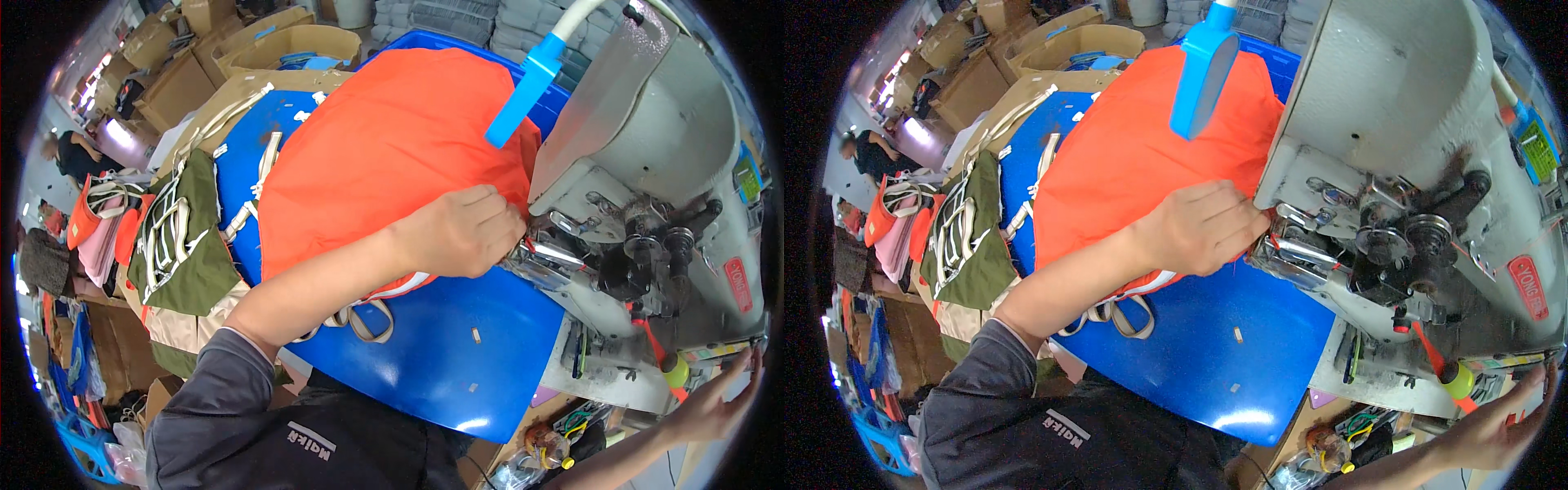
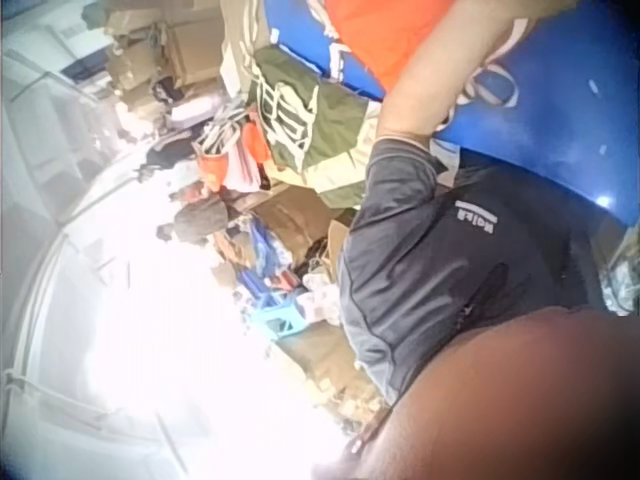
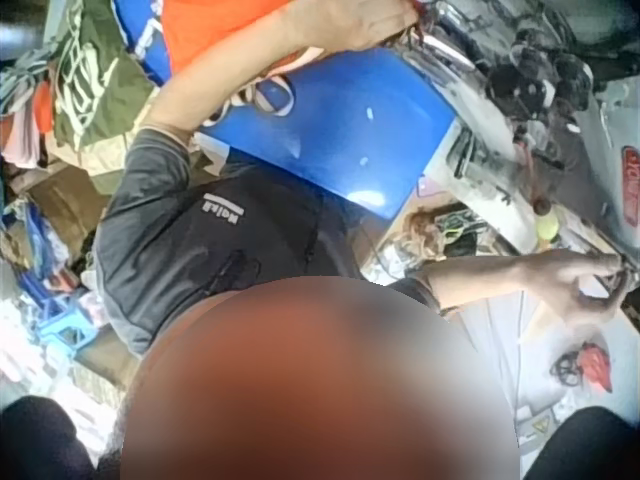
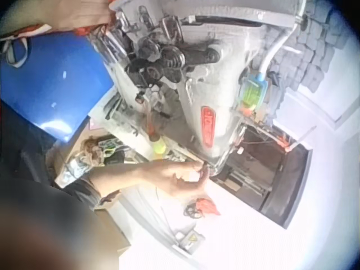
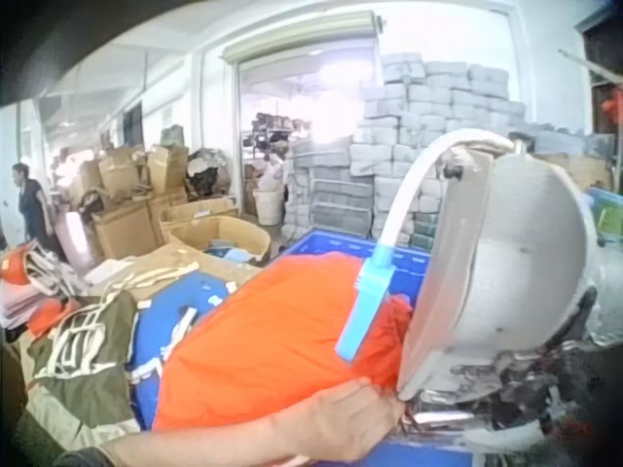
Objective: Assembling and sewing components of orange and green life vests using an industrial sewing machine.
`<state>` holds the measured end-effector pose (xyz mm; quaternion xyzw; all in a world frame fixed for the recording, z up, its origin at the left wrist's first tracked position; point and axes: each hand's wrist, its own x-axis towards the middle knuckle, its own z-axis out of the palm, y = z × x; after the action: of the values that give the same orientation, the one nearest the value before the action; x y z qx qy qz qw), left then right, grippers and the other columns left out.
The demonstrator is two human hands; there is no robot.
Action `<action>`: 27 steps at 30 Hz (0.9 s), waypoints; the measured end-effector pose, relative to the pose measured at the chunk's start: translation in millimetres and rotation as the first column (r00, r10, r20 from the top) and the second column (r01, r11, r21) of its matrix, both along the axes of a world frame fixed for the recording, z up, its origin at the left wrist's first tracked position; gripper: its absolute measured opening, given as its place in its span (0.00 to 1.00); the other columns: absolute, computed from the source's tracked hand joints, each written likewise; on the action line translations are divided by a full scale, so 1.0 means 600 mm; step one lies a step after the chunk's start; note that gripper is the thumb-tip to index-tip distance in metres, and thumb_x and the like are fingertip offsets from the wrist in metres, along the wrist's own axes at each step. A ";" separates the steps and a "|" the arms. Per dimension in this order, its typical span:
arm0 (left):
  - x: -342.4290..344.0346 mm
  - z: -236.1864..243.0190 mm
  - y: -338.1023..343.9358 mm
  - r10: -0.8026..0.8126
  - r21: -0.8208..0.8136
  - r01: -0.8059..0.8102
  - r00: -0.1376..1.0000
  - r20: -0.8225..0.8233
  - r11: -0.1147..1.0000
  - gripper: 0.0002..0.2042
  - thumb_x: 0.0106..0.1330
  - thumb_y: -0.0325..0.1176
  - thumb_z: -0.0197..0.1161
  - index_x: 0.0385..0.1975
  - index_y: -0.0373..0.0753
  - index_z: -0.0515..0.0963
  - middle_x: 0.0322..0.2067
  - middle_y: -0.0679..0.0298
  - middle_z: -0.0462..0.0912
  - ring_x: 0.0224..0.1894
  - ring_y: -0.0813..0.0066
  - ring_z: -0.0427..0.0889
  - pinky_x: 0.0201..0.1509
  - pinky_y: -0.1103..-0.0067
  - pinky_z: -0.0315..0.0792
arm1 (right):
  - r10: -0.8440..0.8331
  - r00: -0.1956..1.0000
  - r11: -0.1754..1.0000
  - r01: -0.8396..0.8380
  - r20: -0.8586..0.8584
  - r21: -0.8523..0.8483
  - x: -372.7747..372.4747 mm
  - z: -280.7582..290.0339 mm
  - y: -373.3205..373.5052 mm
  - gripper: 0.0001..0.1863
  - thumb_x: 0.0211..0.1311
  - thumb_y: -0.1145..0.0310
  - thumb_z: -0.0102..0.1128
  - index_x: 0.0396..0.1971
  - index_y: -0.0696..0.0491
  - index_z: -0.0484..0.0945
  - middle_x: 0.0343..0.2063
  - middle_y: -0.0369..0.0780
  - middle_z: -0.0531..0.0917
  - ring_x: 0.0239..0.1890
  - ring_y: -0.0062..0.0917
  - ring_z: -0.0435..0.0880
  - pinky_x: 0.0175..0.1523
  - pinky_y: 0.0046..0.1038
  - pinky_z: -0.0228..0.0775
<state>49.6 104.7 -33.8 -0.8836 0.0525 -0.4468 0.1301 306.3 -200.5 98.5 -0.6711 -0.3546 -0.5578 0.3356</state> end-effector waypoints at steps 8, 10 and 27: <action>0.001 0.002 -0.006 -0.007 0.049 0.005 0.999 0.038 0.999 0.10 0.53 0.27 0.63 0.35 0.30 0.80 0.34 0.58 0.81 0.35 0.68 0.80 0.39 0.75 0.77 | -0.097 0.995 0.971 0.093 -0.004 -0.222 -0.044 -0.038 -0.015 0.17 0.68 0.72 0.61 0.53 0.61 0.76 0.54 0.44 0.81 0.53 0.28 0.81 0.61 0.32 0.70; 0.006 0.002 -0.003 0.004 0.056 -0.006 0.999 0.043 0.998 0.10 0.53 0.27 0.63 0.35 0.31 0.80 0.33 0.59 0.81 0.34 0.68 0.80 0.39 0.75 0.77 | -0.015 0.965 0.998 -0.002 -0.261 -0.066 -0.094 0.022 0.022 0.18 0.71 0.68 0.56 0.56 0.61 0.74 0.58 0.45 0.78 0.54 0.30 0.80 0.63 0.34 0.67; 0.013 -0.009 -0.021 0.148 -0.091 -0.144 0.988 0.043 0.985 0.07 0.52 0.30 0.60 0.27 0.34 0.80 0.22 0.65 0.75 0.26 0.73 0.75 0.30 0.78 0.67 | -0.068 0.965 0.786 -0.105 -0.254 -0.610 -0.079 -0.118 0.046 0.05 0.60 0.75 0.63 0.32 0.58 0.76 0.37 0.43 0.79 0.40 0.38 0.78 0.46 0.37 0.68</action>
<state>57.2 92.4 -39.5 -0.8787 -0.0353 -0.4595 0.1247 258.8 -173.1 27.8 -0.8080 -0.4765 -0.3139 0.1468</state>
